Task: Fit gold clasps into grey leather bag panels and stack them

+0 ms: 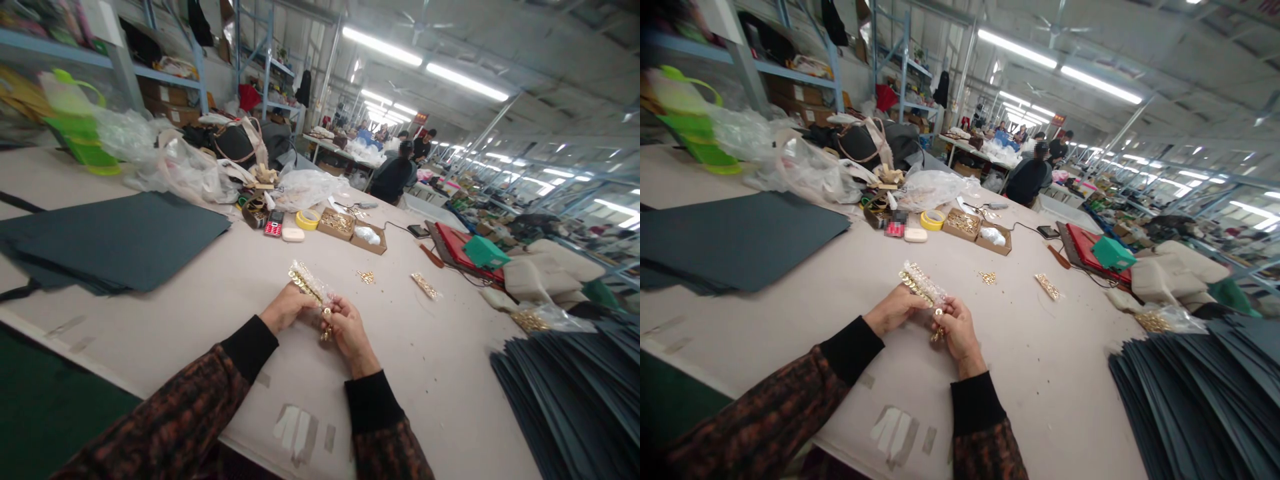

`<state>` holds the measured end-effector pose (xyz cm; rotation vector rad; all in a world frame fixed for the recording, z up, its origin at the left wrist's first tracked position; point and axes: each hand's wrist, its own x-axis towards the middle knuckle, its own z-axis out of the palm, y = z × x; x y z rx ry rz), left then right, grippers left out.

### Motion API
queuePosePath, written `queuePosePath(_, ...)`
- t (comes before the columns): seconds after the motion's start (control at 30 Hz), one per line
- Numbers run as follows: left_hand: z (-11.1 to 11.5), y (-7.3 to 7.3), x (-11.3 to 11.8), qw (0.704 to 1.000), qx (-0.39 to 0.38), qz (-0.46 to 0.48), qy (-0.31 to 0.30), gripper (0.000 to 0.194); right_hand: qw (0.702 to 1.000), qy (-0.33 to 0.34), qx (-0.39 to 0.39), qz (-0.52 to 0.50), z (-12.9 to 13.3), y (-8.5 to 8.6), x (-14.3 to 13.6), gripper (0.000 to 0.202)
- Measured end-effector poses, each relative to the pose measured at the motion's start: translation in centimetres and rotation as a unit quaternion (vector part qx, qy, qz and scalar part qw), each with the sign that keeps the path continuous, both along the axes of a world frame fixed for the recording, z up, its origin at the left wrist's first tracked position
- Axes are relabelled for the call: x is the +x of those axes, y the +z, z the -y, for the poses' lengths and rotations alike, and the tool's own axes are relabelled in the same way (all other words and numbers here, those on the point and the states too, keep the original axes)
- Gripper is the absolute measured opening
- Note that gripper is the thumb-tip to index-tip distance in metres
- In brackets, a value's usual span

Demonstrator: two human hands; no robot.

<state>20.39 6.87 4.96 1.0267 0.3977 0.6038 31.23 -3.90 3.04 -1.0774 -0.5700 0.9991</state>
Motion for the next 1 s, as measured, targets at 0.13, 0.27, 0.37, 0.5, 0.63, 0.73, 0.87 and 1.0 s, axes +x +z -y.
queuePosePath(0.13,-0.6,0.1,-0.2,0.999,-0.037,0.017,0.006,0.022,1.000,0.002,-0.008,-0.002,0.0,-0.3,0.1,0.038)
queuePosePath(0.27,-1.8,-0.1,-0.5,0.994,-0.088,0.035,0.044,0.010,1.000,-0.023,-0.018,0.009,-0.1,-0.8,-0.1,0.043)
queuePosePath(0.37,-2.4,-0.2,-0.7,0.990,-0.124,0.044,0.057,0.008,0.999,-0.038,-0.018,0.013,-0.3,-1.2,-0.2,0.041)
queuePosePath(0.5,-2.5,0.0,-0.9,0.985,-0.160,0.040,0.041,0.005,0.998,-0.042,-0.023,0.045,-0.3,-1.4,0.1,0.039)
queuePosePath(0.63,-2.1,0.2,-1.0,0.984,-0.175,0.036,0.015,0.006,0.978,-0.094,-0.024,0.183,0.0,-1.2,0.7,0.050)
queuePosePath(0.73,-1.8,0.2,-0.7,0.985,-0.173,0.027,-0.003,0.010,0.959,-0.114,-0.013,0.258,0.2,-0.8,0.5,0.068)
queuePosePath(0.87,-0.6,0.2,-0.1,0.986,-0.158,0.028,-0.036,0.016,0.930,-0.107,-0.024,0.350,0.0,-0.4,-0.8,0.087)
queuePosePath(1.0,0.8,0.4,0.1,0.991,-0.120,0.040,-0.049,0.030,0.881,-0.123,-0.032,0.456,-0.2,-0.5,-1.9,0.074)
